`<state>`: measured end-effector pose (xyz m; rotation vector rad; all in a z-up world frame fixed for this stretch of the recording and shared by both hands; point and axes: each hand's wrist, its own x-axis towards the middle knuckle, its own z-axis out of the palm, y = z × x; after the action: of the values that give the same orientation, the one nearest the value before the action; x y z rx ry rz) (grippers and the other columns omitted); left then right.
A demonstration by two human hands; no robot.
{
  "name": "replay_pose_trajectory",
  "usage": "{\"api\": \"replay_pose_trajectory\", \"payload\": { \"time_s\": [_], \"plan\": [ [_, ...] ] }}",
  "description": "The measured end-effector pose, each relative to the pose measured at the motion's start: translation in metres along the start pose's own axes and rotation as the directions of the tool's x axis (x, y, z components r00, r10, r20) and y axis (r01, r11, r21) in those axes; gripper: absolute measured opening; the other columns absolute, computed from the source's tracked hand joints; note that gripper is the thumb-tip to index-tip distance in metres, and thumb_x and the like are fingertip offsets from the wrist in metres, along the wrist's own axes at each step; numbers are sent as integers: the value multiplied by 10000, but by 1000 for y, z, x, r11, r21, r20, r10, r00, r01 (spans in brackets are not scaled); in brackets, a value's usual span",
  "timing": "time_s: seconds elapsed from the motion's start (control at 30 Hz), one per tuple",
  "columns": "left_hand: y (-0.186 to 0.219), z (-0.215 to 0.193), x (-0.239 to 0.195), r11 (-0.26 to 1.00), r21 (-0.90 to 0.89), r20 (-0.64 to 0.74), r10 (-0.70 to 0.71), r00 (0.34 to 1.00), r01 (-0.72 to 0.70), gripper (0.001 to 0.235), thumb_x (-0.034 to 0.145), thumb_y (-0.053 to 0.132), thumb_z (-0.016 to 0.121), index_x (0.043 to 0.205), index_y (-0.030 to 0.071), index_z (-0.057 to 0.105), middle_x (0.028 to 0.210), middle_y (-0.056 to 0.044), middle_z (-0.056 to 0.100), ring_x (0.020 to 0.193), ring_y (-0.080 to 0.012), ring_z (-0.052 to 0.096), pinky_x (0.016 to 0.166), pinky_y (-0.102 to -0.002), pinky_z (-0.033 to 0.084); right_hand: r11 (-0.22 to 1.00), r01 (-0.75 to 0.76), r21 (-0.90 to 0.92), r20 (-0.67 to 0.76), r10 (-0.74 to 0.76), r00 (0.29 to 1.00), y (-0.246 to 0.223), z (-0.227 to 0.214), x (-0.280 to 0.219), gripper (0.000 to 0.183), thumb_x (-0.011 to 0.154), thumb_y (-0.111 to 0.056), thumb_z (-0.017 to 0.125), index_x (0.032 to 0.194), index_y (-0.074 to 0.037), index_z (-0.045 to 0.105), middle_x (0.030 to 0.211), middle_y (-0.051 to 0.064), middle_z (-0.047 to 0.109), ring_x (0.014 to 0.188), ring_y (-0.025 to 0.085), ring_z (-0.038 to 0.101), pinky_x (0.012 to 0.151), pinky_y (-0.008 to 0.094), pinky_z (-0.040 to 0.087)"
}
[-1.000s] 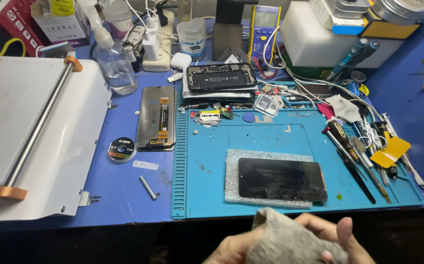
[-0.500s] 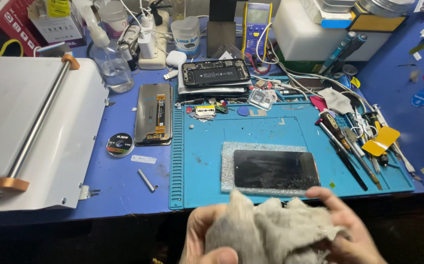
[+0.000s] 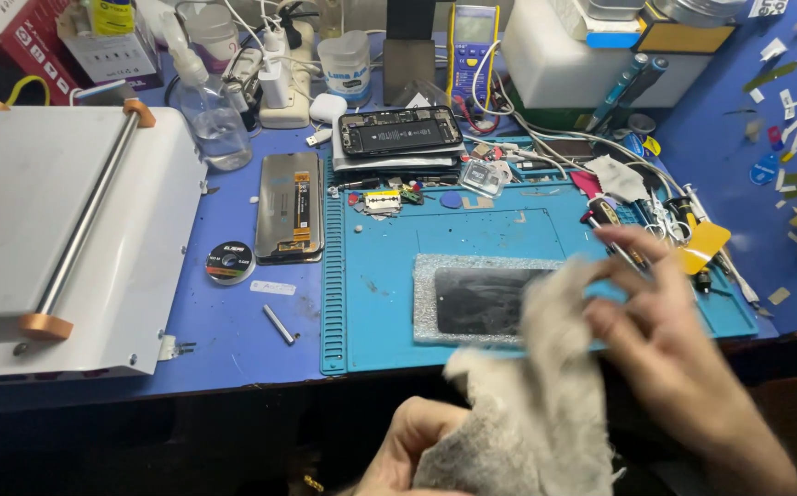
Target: Cleaning a smartphone screen with a cloth and liquid to remove residue
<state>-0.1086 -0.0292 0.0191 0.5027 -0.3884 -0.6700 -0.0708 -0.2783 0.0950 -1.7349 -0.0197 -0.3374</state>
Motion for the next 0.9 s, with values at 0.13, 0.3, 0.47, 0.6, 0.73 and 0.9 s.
{"api": "replay_pose_trajectory", "payload": {
  "time_s": [0.13, 0.3, 0.47, 0.6, 0.73, 0.9],
  "plan": [
    [-18, -4, -18, 995, -40, -135, 88, 987, -94, 254, 793, 84, 860, 955, 9, 679, 921, -102, 724, 830, -178, 651, 727, -344, 460, 961, -268, 63, 501, 202, 842, 24, 9, -45, 844, 873, -628, 669, 1482, -143, 344, 1228, 182, 793, 1013, 314, 860, 885, 423, 665],
    [-30, -5, -28, 973, -62, -293, 195, 936, -223, 419, 745, 64, 882, 1098, 16, 663, 1069, -207, 745, 989, -322, 706, 857, -490, 527, -103, -789, 606, 784, 245, 570, 232, 32, -131, 1164, 711, -918, 739, 1514, -120, 471, 1548, 208, 540, 1444, 354, 521, 1199, 627, 358],
    [-34, 21, -19, 957, -32, -511, 233, 827, -290, 544, 652, 42, 915, 1148, 17, 693, 1112, -283, 813, 1018, -392, 787, 904, -559, 602, 357, -734, 578, 740, 150, 656, 398, 98, -94, 1089, 876, -867, 822, 1487, -27, 495, 1423, 218, 605, 1318, 310, 600, 1099, 508, 434],
    [-10, 21, -2, 981, 91, -345, 194, 918, -173, 559, 774, 104, 873, 1286, 4, 671, 1126, -218, 790, 1024, -281, 762, 938, -469, 605, 668, -559, 490, 725, 44, 688, 148, 86, -13, 1051, 1008, -818, 890, 1465, 49, 509, 1322, 230, 656, 1218, 280, 664, 1020, 418, 500],
    [33, 40, 12, 973, 228, -98, 53, 994, -30, 616, 866, 270, 840, 1349, -44, 624, 1149, -84, 708, 1048, -161, 666, 944, -304, 532, 789, -532, 308, 251, 473, 845, 14, 14, -86, 592, 960, -232, 703, 1455, 62, 566, 1273, 296, 691, 1167, 344, 657, 1040, 421, 478],
    [51, 38, 14, 945, 326, -89, 67, 994, -35, 406, 959, 253, 746, 1242, 58, 529, 1156, -36, 662, 1039, -94, 614, 931, -281, 500, 835, -545, -77, -545, 423, 724, 23, -20, -90, 900, 625, 330, 708, 1446, 6, 528, 1311, 248, 652, 1168, 387, 633, 1040, 505, 500]
  ]
}}
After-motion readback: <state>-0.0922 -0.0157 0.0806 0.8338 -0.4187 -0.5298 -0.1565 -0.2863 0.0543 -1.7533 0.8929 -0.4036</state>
